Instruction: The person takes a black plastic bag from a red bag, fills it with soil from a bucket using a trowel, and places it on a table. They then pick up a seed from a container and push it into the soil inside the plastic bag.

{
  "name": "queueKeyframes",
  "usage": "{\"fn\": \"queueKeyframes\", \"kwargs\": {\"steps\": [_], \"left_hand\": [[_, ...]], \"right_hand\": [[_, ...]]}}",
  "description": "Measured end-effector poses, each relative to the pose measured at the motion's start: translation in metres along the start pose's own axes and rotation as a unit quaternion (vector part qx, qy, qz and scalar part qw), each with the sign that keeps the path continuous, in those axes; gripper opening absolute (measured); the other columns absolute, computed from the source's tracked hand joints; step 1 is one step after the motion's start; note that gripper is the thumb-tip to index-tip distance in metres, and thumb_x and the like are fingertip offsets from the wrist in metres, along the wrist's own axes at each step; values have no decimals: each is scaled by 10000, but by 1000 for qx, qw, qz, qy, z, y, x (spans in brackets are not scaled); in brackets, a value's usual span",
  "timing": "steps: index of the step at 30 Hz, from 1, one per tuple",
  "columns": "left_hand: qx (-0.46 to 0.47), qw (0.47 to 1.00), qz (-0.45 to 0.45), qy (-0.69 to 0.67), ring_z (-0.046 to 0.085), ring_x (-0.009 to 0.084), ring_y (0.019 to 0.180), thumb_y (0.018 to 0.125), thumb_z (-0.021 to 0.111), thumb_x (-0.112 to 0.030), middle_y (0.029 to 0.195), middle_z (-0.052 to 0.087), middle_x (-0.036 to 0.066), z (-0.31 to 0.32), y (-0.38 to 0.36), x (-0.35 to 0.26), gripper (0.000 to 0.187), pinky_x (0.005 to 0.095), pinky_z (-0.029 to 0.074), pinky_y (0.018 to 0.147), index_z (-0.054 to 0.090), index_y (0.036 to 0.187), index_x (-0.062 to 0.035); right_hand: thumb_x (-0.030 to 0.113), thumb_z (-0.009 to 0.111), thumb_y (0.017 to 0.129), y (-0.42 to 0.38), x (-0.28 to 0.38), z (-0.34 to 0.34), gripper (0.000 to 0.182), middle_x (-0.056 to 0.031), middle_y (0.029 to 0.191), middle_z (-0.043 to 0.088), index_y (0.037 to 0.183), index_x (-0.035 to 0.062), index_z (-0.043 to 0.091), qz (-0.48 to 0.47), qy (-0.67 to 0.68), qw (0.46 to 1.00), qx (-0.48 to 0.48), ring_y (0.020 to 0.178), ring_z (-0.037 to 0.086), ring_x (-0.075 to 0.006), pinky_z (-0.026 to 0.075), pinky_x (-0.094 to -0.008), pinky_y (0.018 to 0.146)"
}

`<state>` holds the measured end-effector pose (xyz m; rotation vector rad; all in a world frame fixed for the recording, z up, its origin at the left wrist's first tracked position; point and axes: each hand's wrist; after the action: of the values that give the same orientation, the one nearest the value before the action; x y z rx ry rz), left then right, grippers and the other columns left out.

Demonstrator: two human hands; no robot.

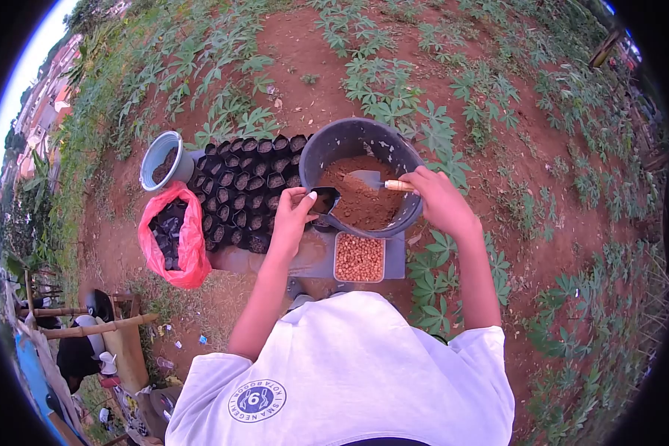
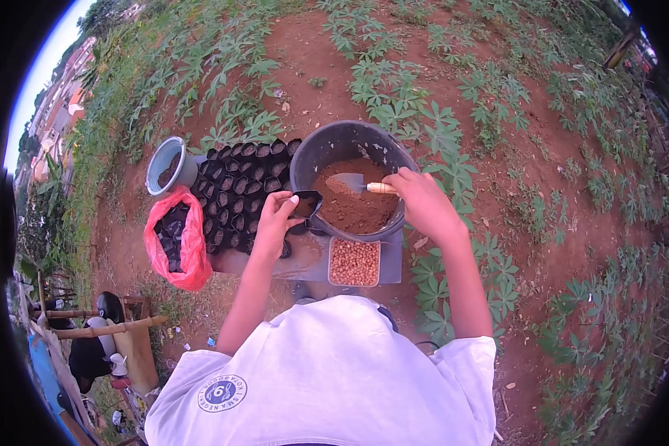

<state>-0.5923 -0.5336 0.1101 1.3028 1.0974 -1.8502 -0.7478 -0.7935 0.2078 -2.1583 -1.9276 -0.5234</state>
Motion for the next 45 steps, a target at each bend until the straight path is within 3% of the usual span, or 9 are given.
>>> {"fn": "queueKeyframes", "kwargs": {"steps": [14,16,24,32,45], "left_hand": [[-38,998,48,34,572,117,910,942,709,-233,1111,569,75,23,-3,9,427,297,533,814,493,1234,-9],[-43,997,53,32,563,109,896,940,712,-232,1101,573,70,25,-4,11,424,287,524,804,497,1229,-7],[-65,993,66,67,530,91,847,931,723,-222,1072,591,56,21,-2,21,406,254,481,769,520,1205,-2],[-62,996,45,34,578,115,924,943,712,-228,1085,603,71,9,-5,16,387,270,495,817,525,1202,-11],[-57,998,-9,-10,568,139,1033,961,683,-219,1128,584,57,-44,-12,10,340,309,488,881,542,1218,-48]], "right_hand": [[-107,554,766,10,20,6,474,-110,1068,596,1210,40,627,-42,-16,997,62,1049,593,-309,449,-414,907],[-73,526,821,14,20,10,404,-136,1065,602,1195,45,626,-68,-10,996,50,1010,584,-354,465,-448,884],[8,588,887,28,36,9,288,-142,1033,636,1171,42,625,-82,36,995,42,1006,617,-365,485,-453,879],[91,678,876,45,51,17,272,-127,1059,663,1141,49,633,-107,104,989,15,1024,634,-334,495,-422,891],[126,714,868,73,100,38,178,-105,903,651,1006,30,656,-158,152,974,-63,861,615,-305,488,-399,784]]}}
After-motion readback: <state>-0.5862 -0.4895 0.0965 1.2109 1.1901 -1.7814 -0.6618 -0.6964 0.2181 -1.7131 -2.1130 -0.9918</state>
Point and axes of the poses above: each hand's wrist, its own y-axis towards the middle knuckle, its own z-axis out of the palm, x = y × z
